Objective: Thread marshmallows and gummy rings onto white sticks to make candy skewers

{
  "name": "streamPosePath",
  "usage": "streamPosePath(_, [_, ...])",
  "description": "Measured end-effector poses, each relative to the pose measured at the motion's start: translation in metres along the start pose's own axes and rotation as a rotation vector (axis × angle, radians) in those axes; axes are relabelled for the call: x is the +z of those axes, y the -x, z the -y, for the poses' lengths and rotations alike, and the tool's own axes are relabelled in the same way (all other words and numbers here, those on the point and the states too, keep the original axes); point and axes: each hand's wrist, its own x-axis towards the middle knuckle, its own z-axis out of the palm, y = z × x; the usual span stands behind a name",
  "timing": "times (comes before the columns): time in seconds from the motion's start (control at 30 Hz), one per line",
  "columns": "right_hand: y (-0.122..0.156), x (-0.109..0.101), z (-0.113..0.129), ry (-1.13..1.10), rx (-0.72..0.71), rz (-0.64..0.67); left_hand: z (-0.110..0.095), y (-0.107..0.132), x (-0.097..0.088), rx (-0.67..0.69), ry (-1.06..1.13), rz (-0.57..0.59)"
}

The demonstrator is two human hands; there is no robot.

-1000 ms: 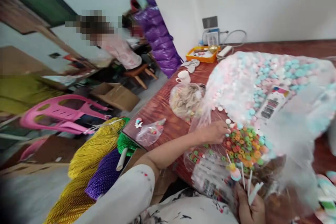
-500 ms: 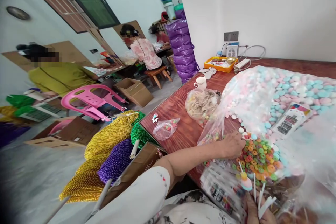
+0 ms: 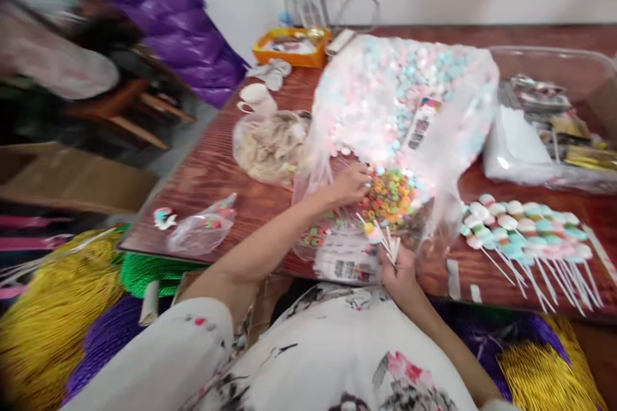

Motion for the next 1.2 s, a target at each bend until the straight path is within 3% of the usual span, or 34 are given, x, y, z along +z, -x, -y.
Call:
streamPosePath(0.1, [-0.001, -0.001, 0.001, -0.049, -0.001, -0.025, -0.002, 0.018, 0.002, -0.064, 0.254, -0.086])
streamPosePath(0.27, [-0.001, -0.002, 0.01, -0.21, 0.086, -0.013, -0.038, 0.074, -0.015, -0.373, 1.012, -0.303])
streamPosePath(0.37, [-0.003, -0.002, 0.017, -0.197, 0.084, 0.026, -0.055, 0.093, -0.021, -0.493, 1.25, -0.385])
streamPosePath(0.5, [-0.001, -0.005, 0.03, -0.088, 0.036, 0.108, -0.061, 0.099, -0.021, -0.543, 1.456, -0.449])
streamPosePath(0.7, [0.003, -0.009, 0.038, 0.044, -0.078, 0.168, -0.061, 0.103, -0.012, -0.592, 1.497, -0.56])
streamPosePath(1.0, [-0.003, -0.017, 0.045, 0.184, -0.188, 0.219, -0.065, 0.104, 0.006, -0.505, 1.35, -0.67])
streamPosePath(1.2, [-0.007, -0.018, 0.047, 0.198, -0.173, 0.218, -0.065, 0.101, 0.009, -0.509, 1.327, -0.743])
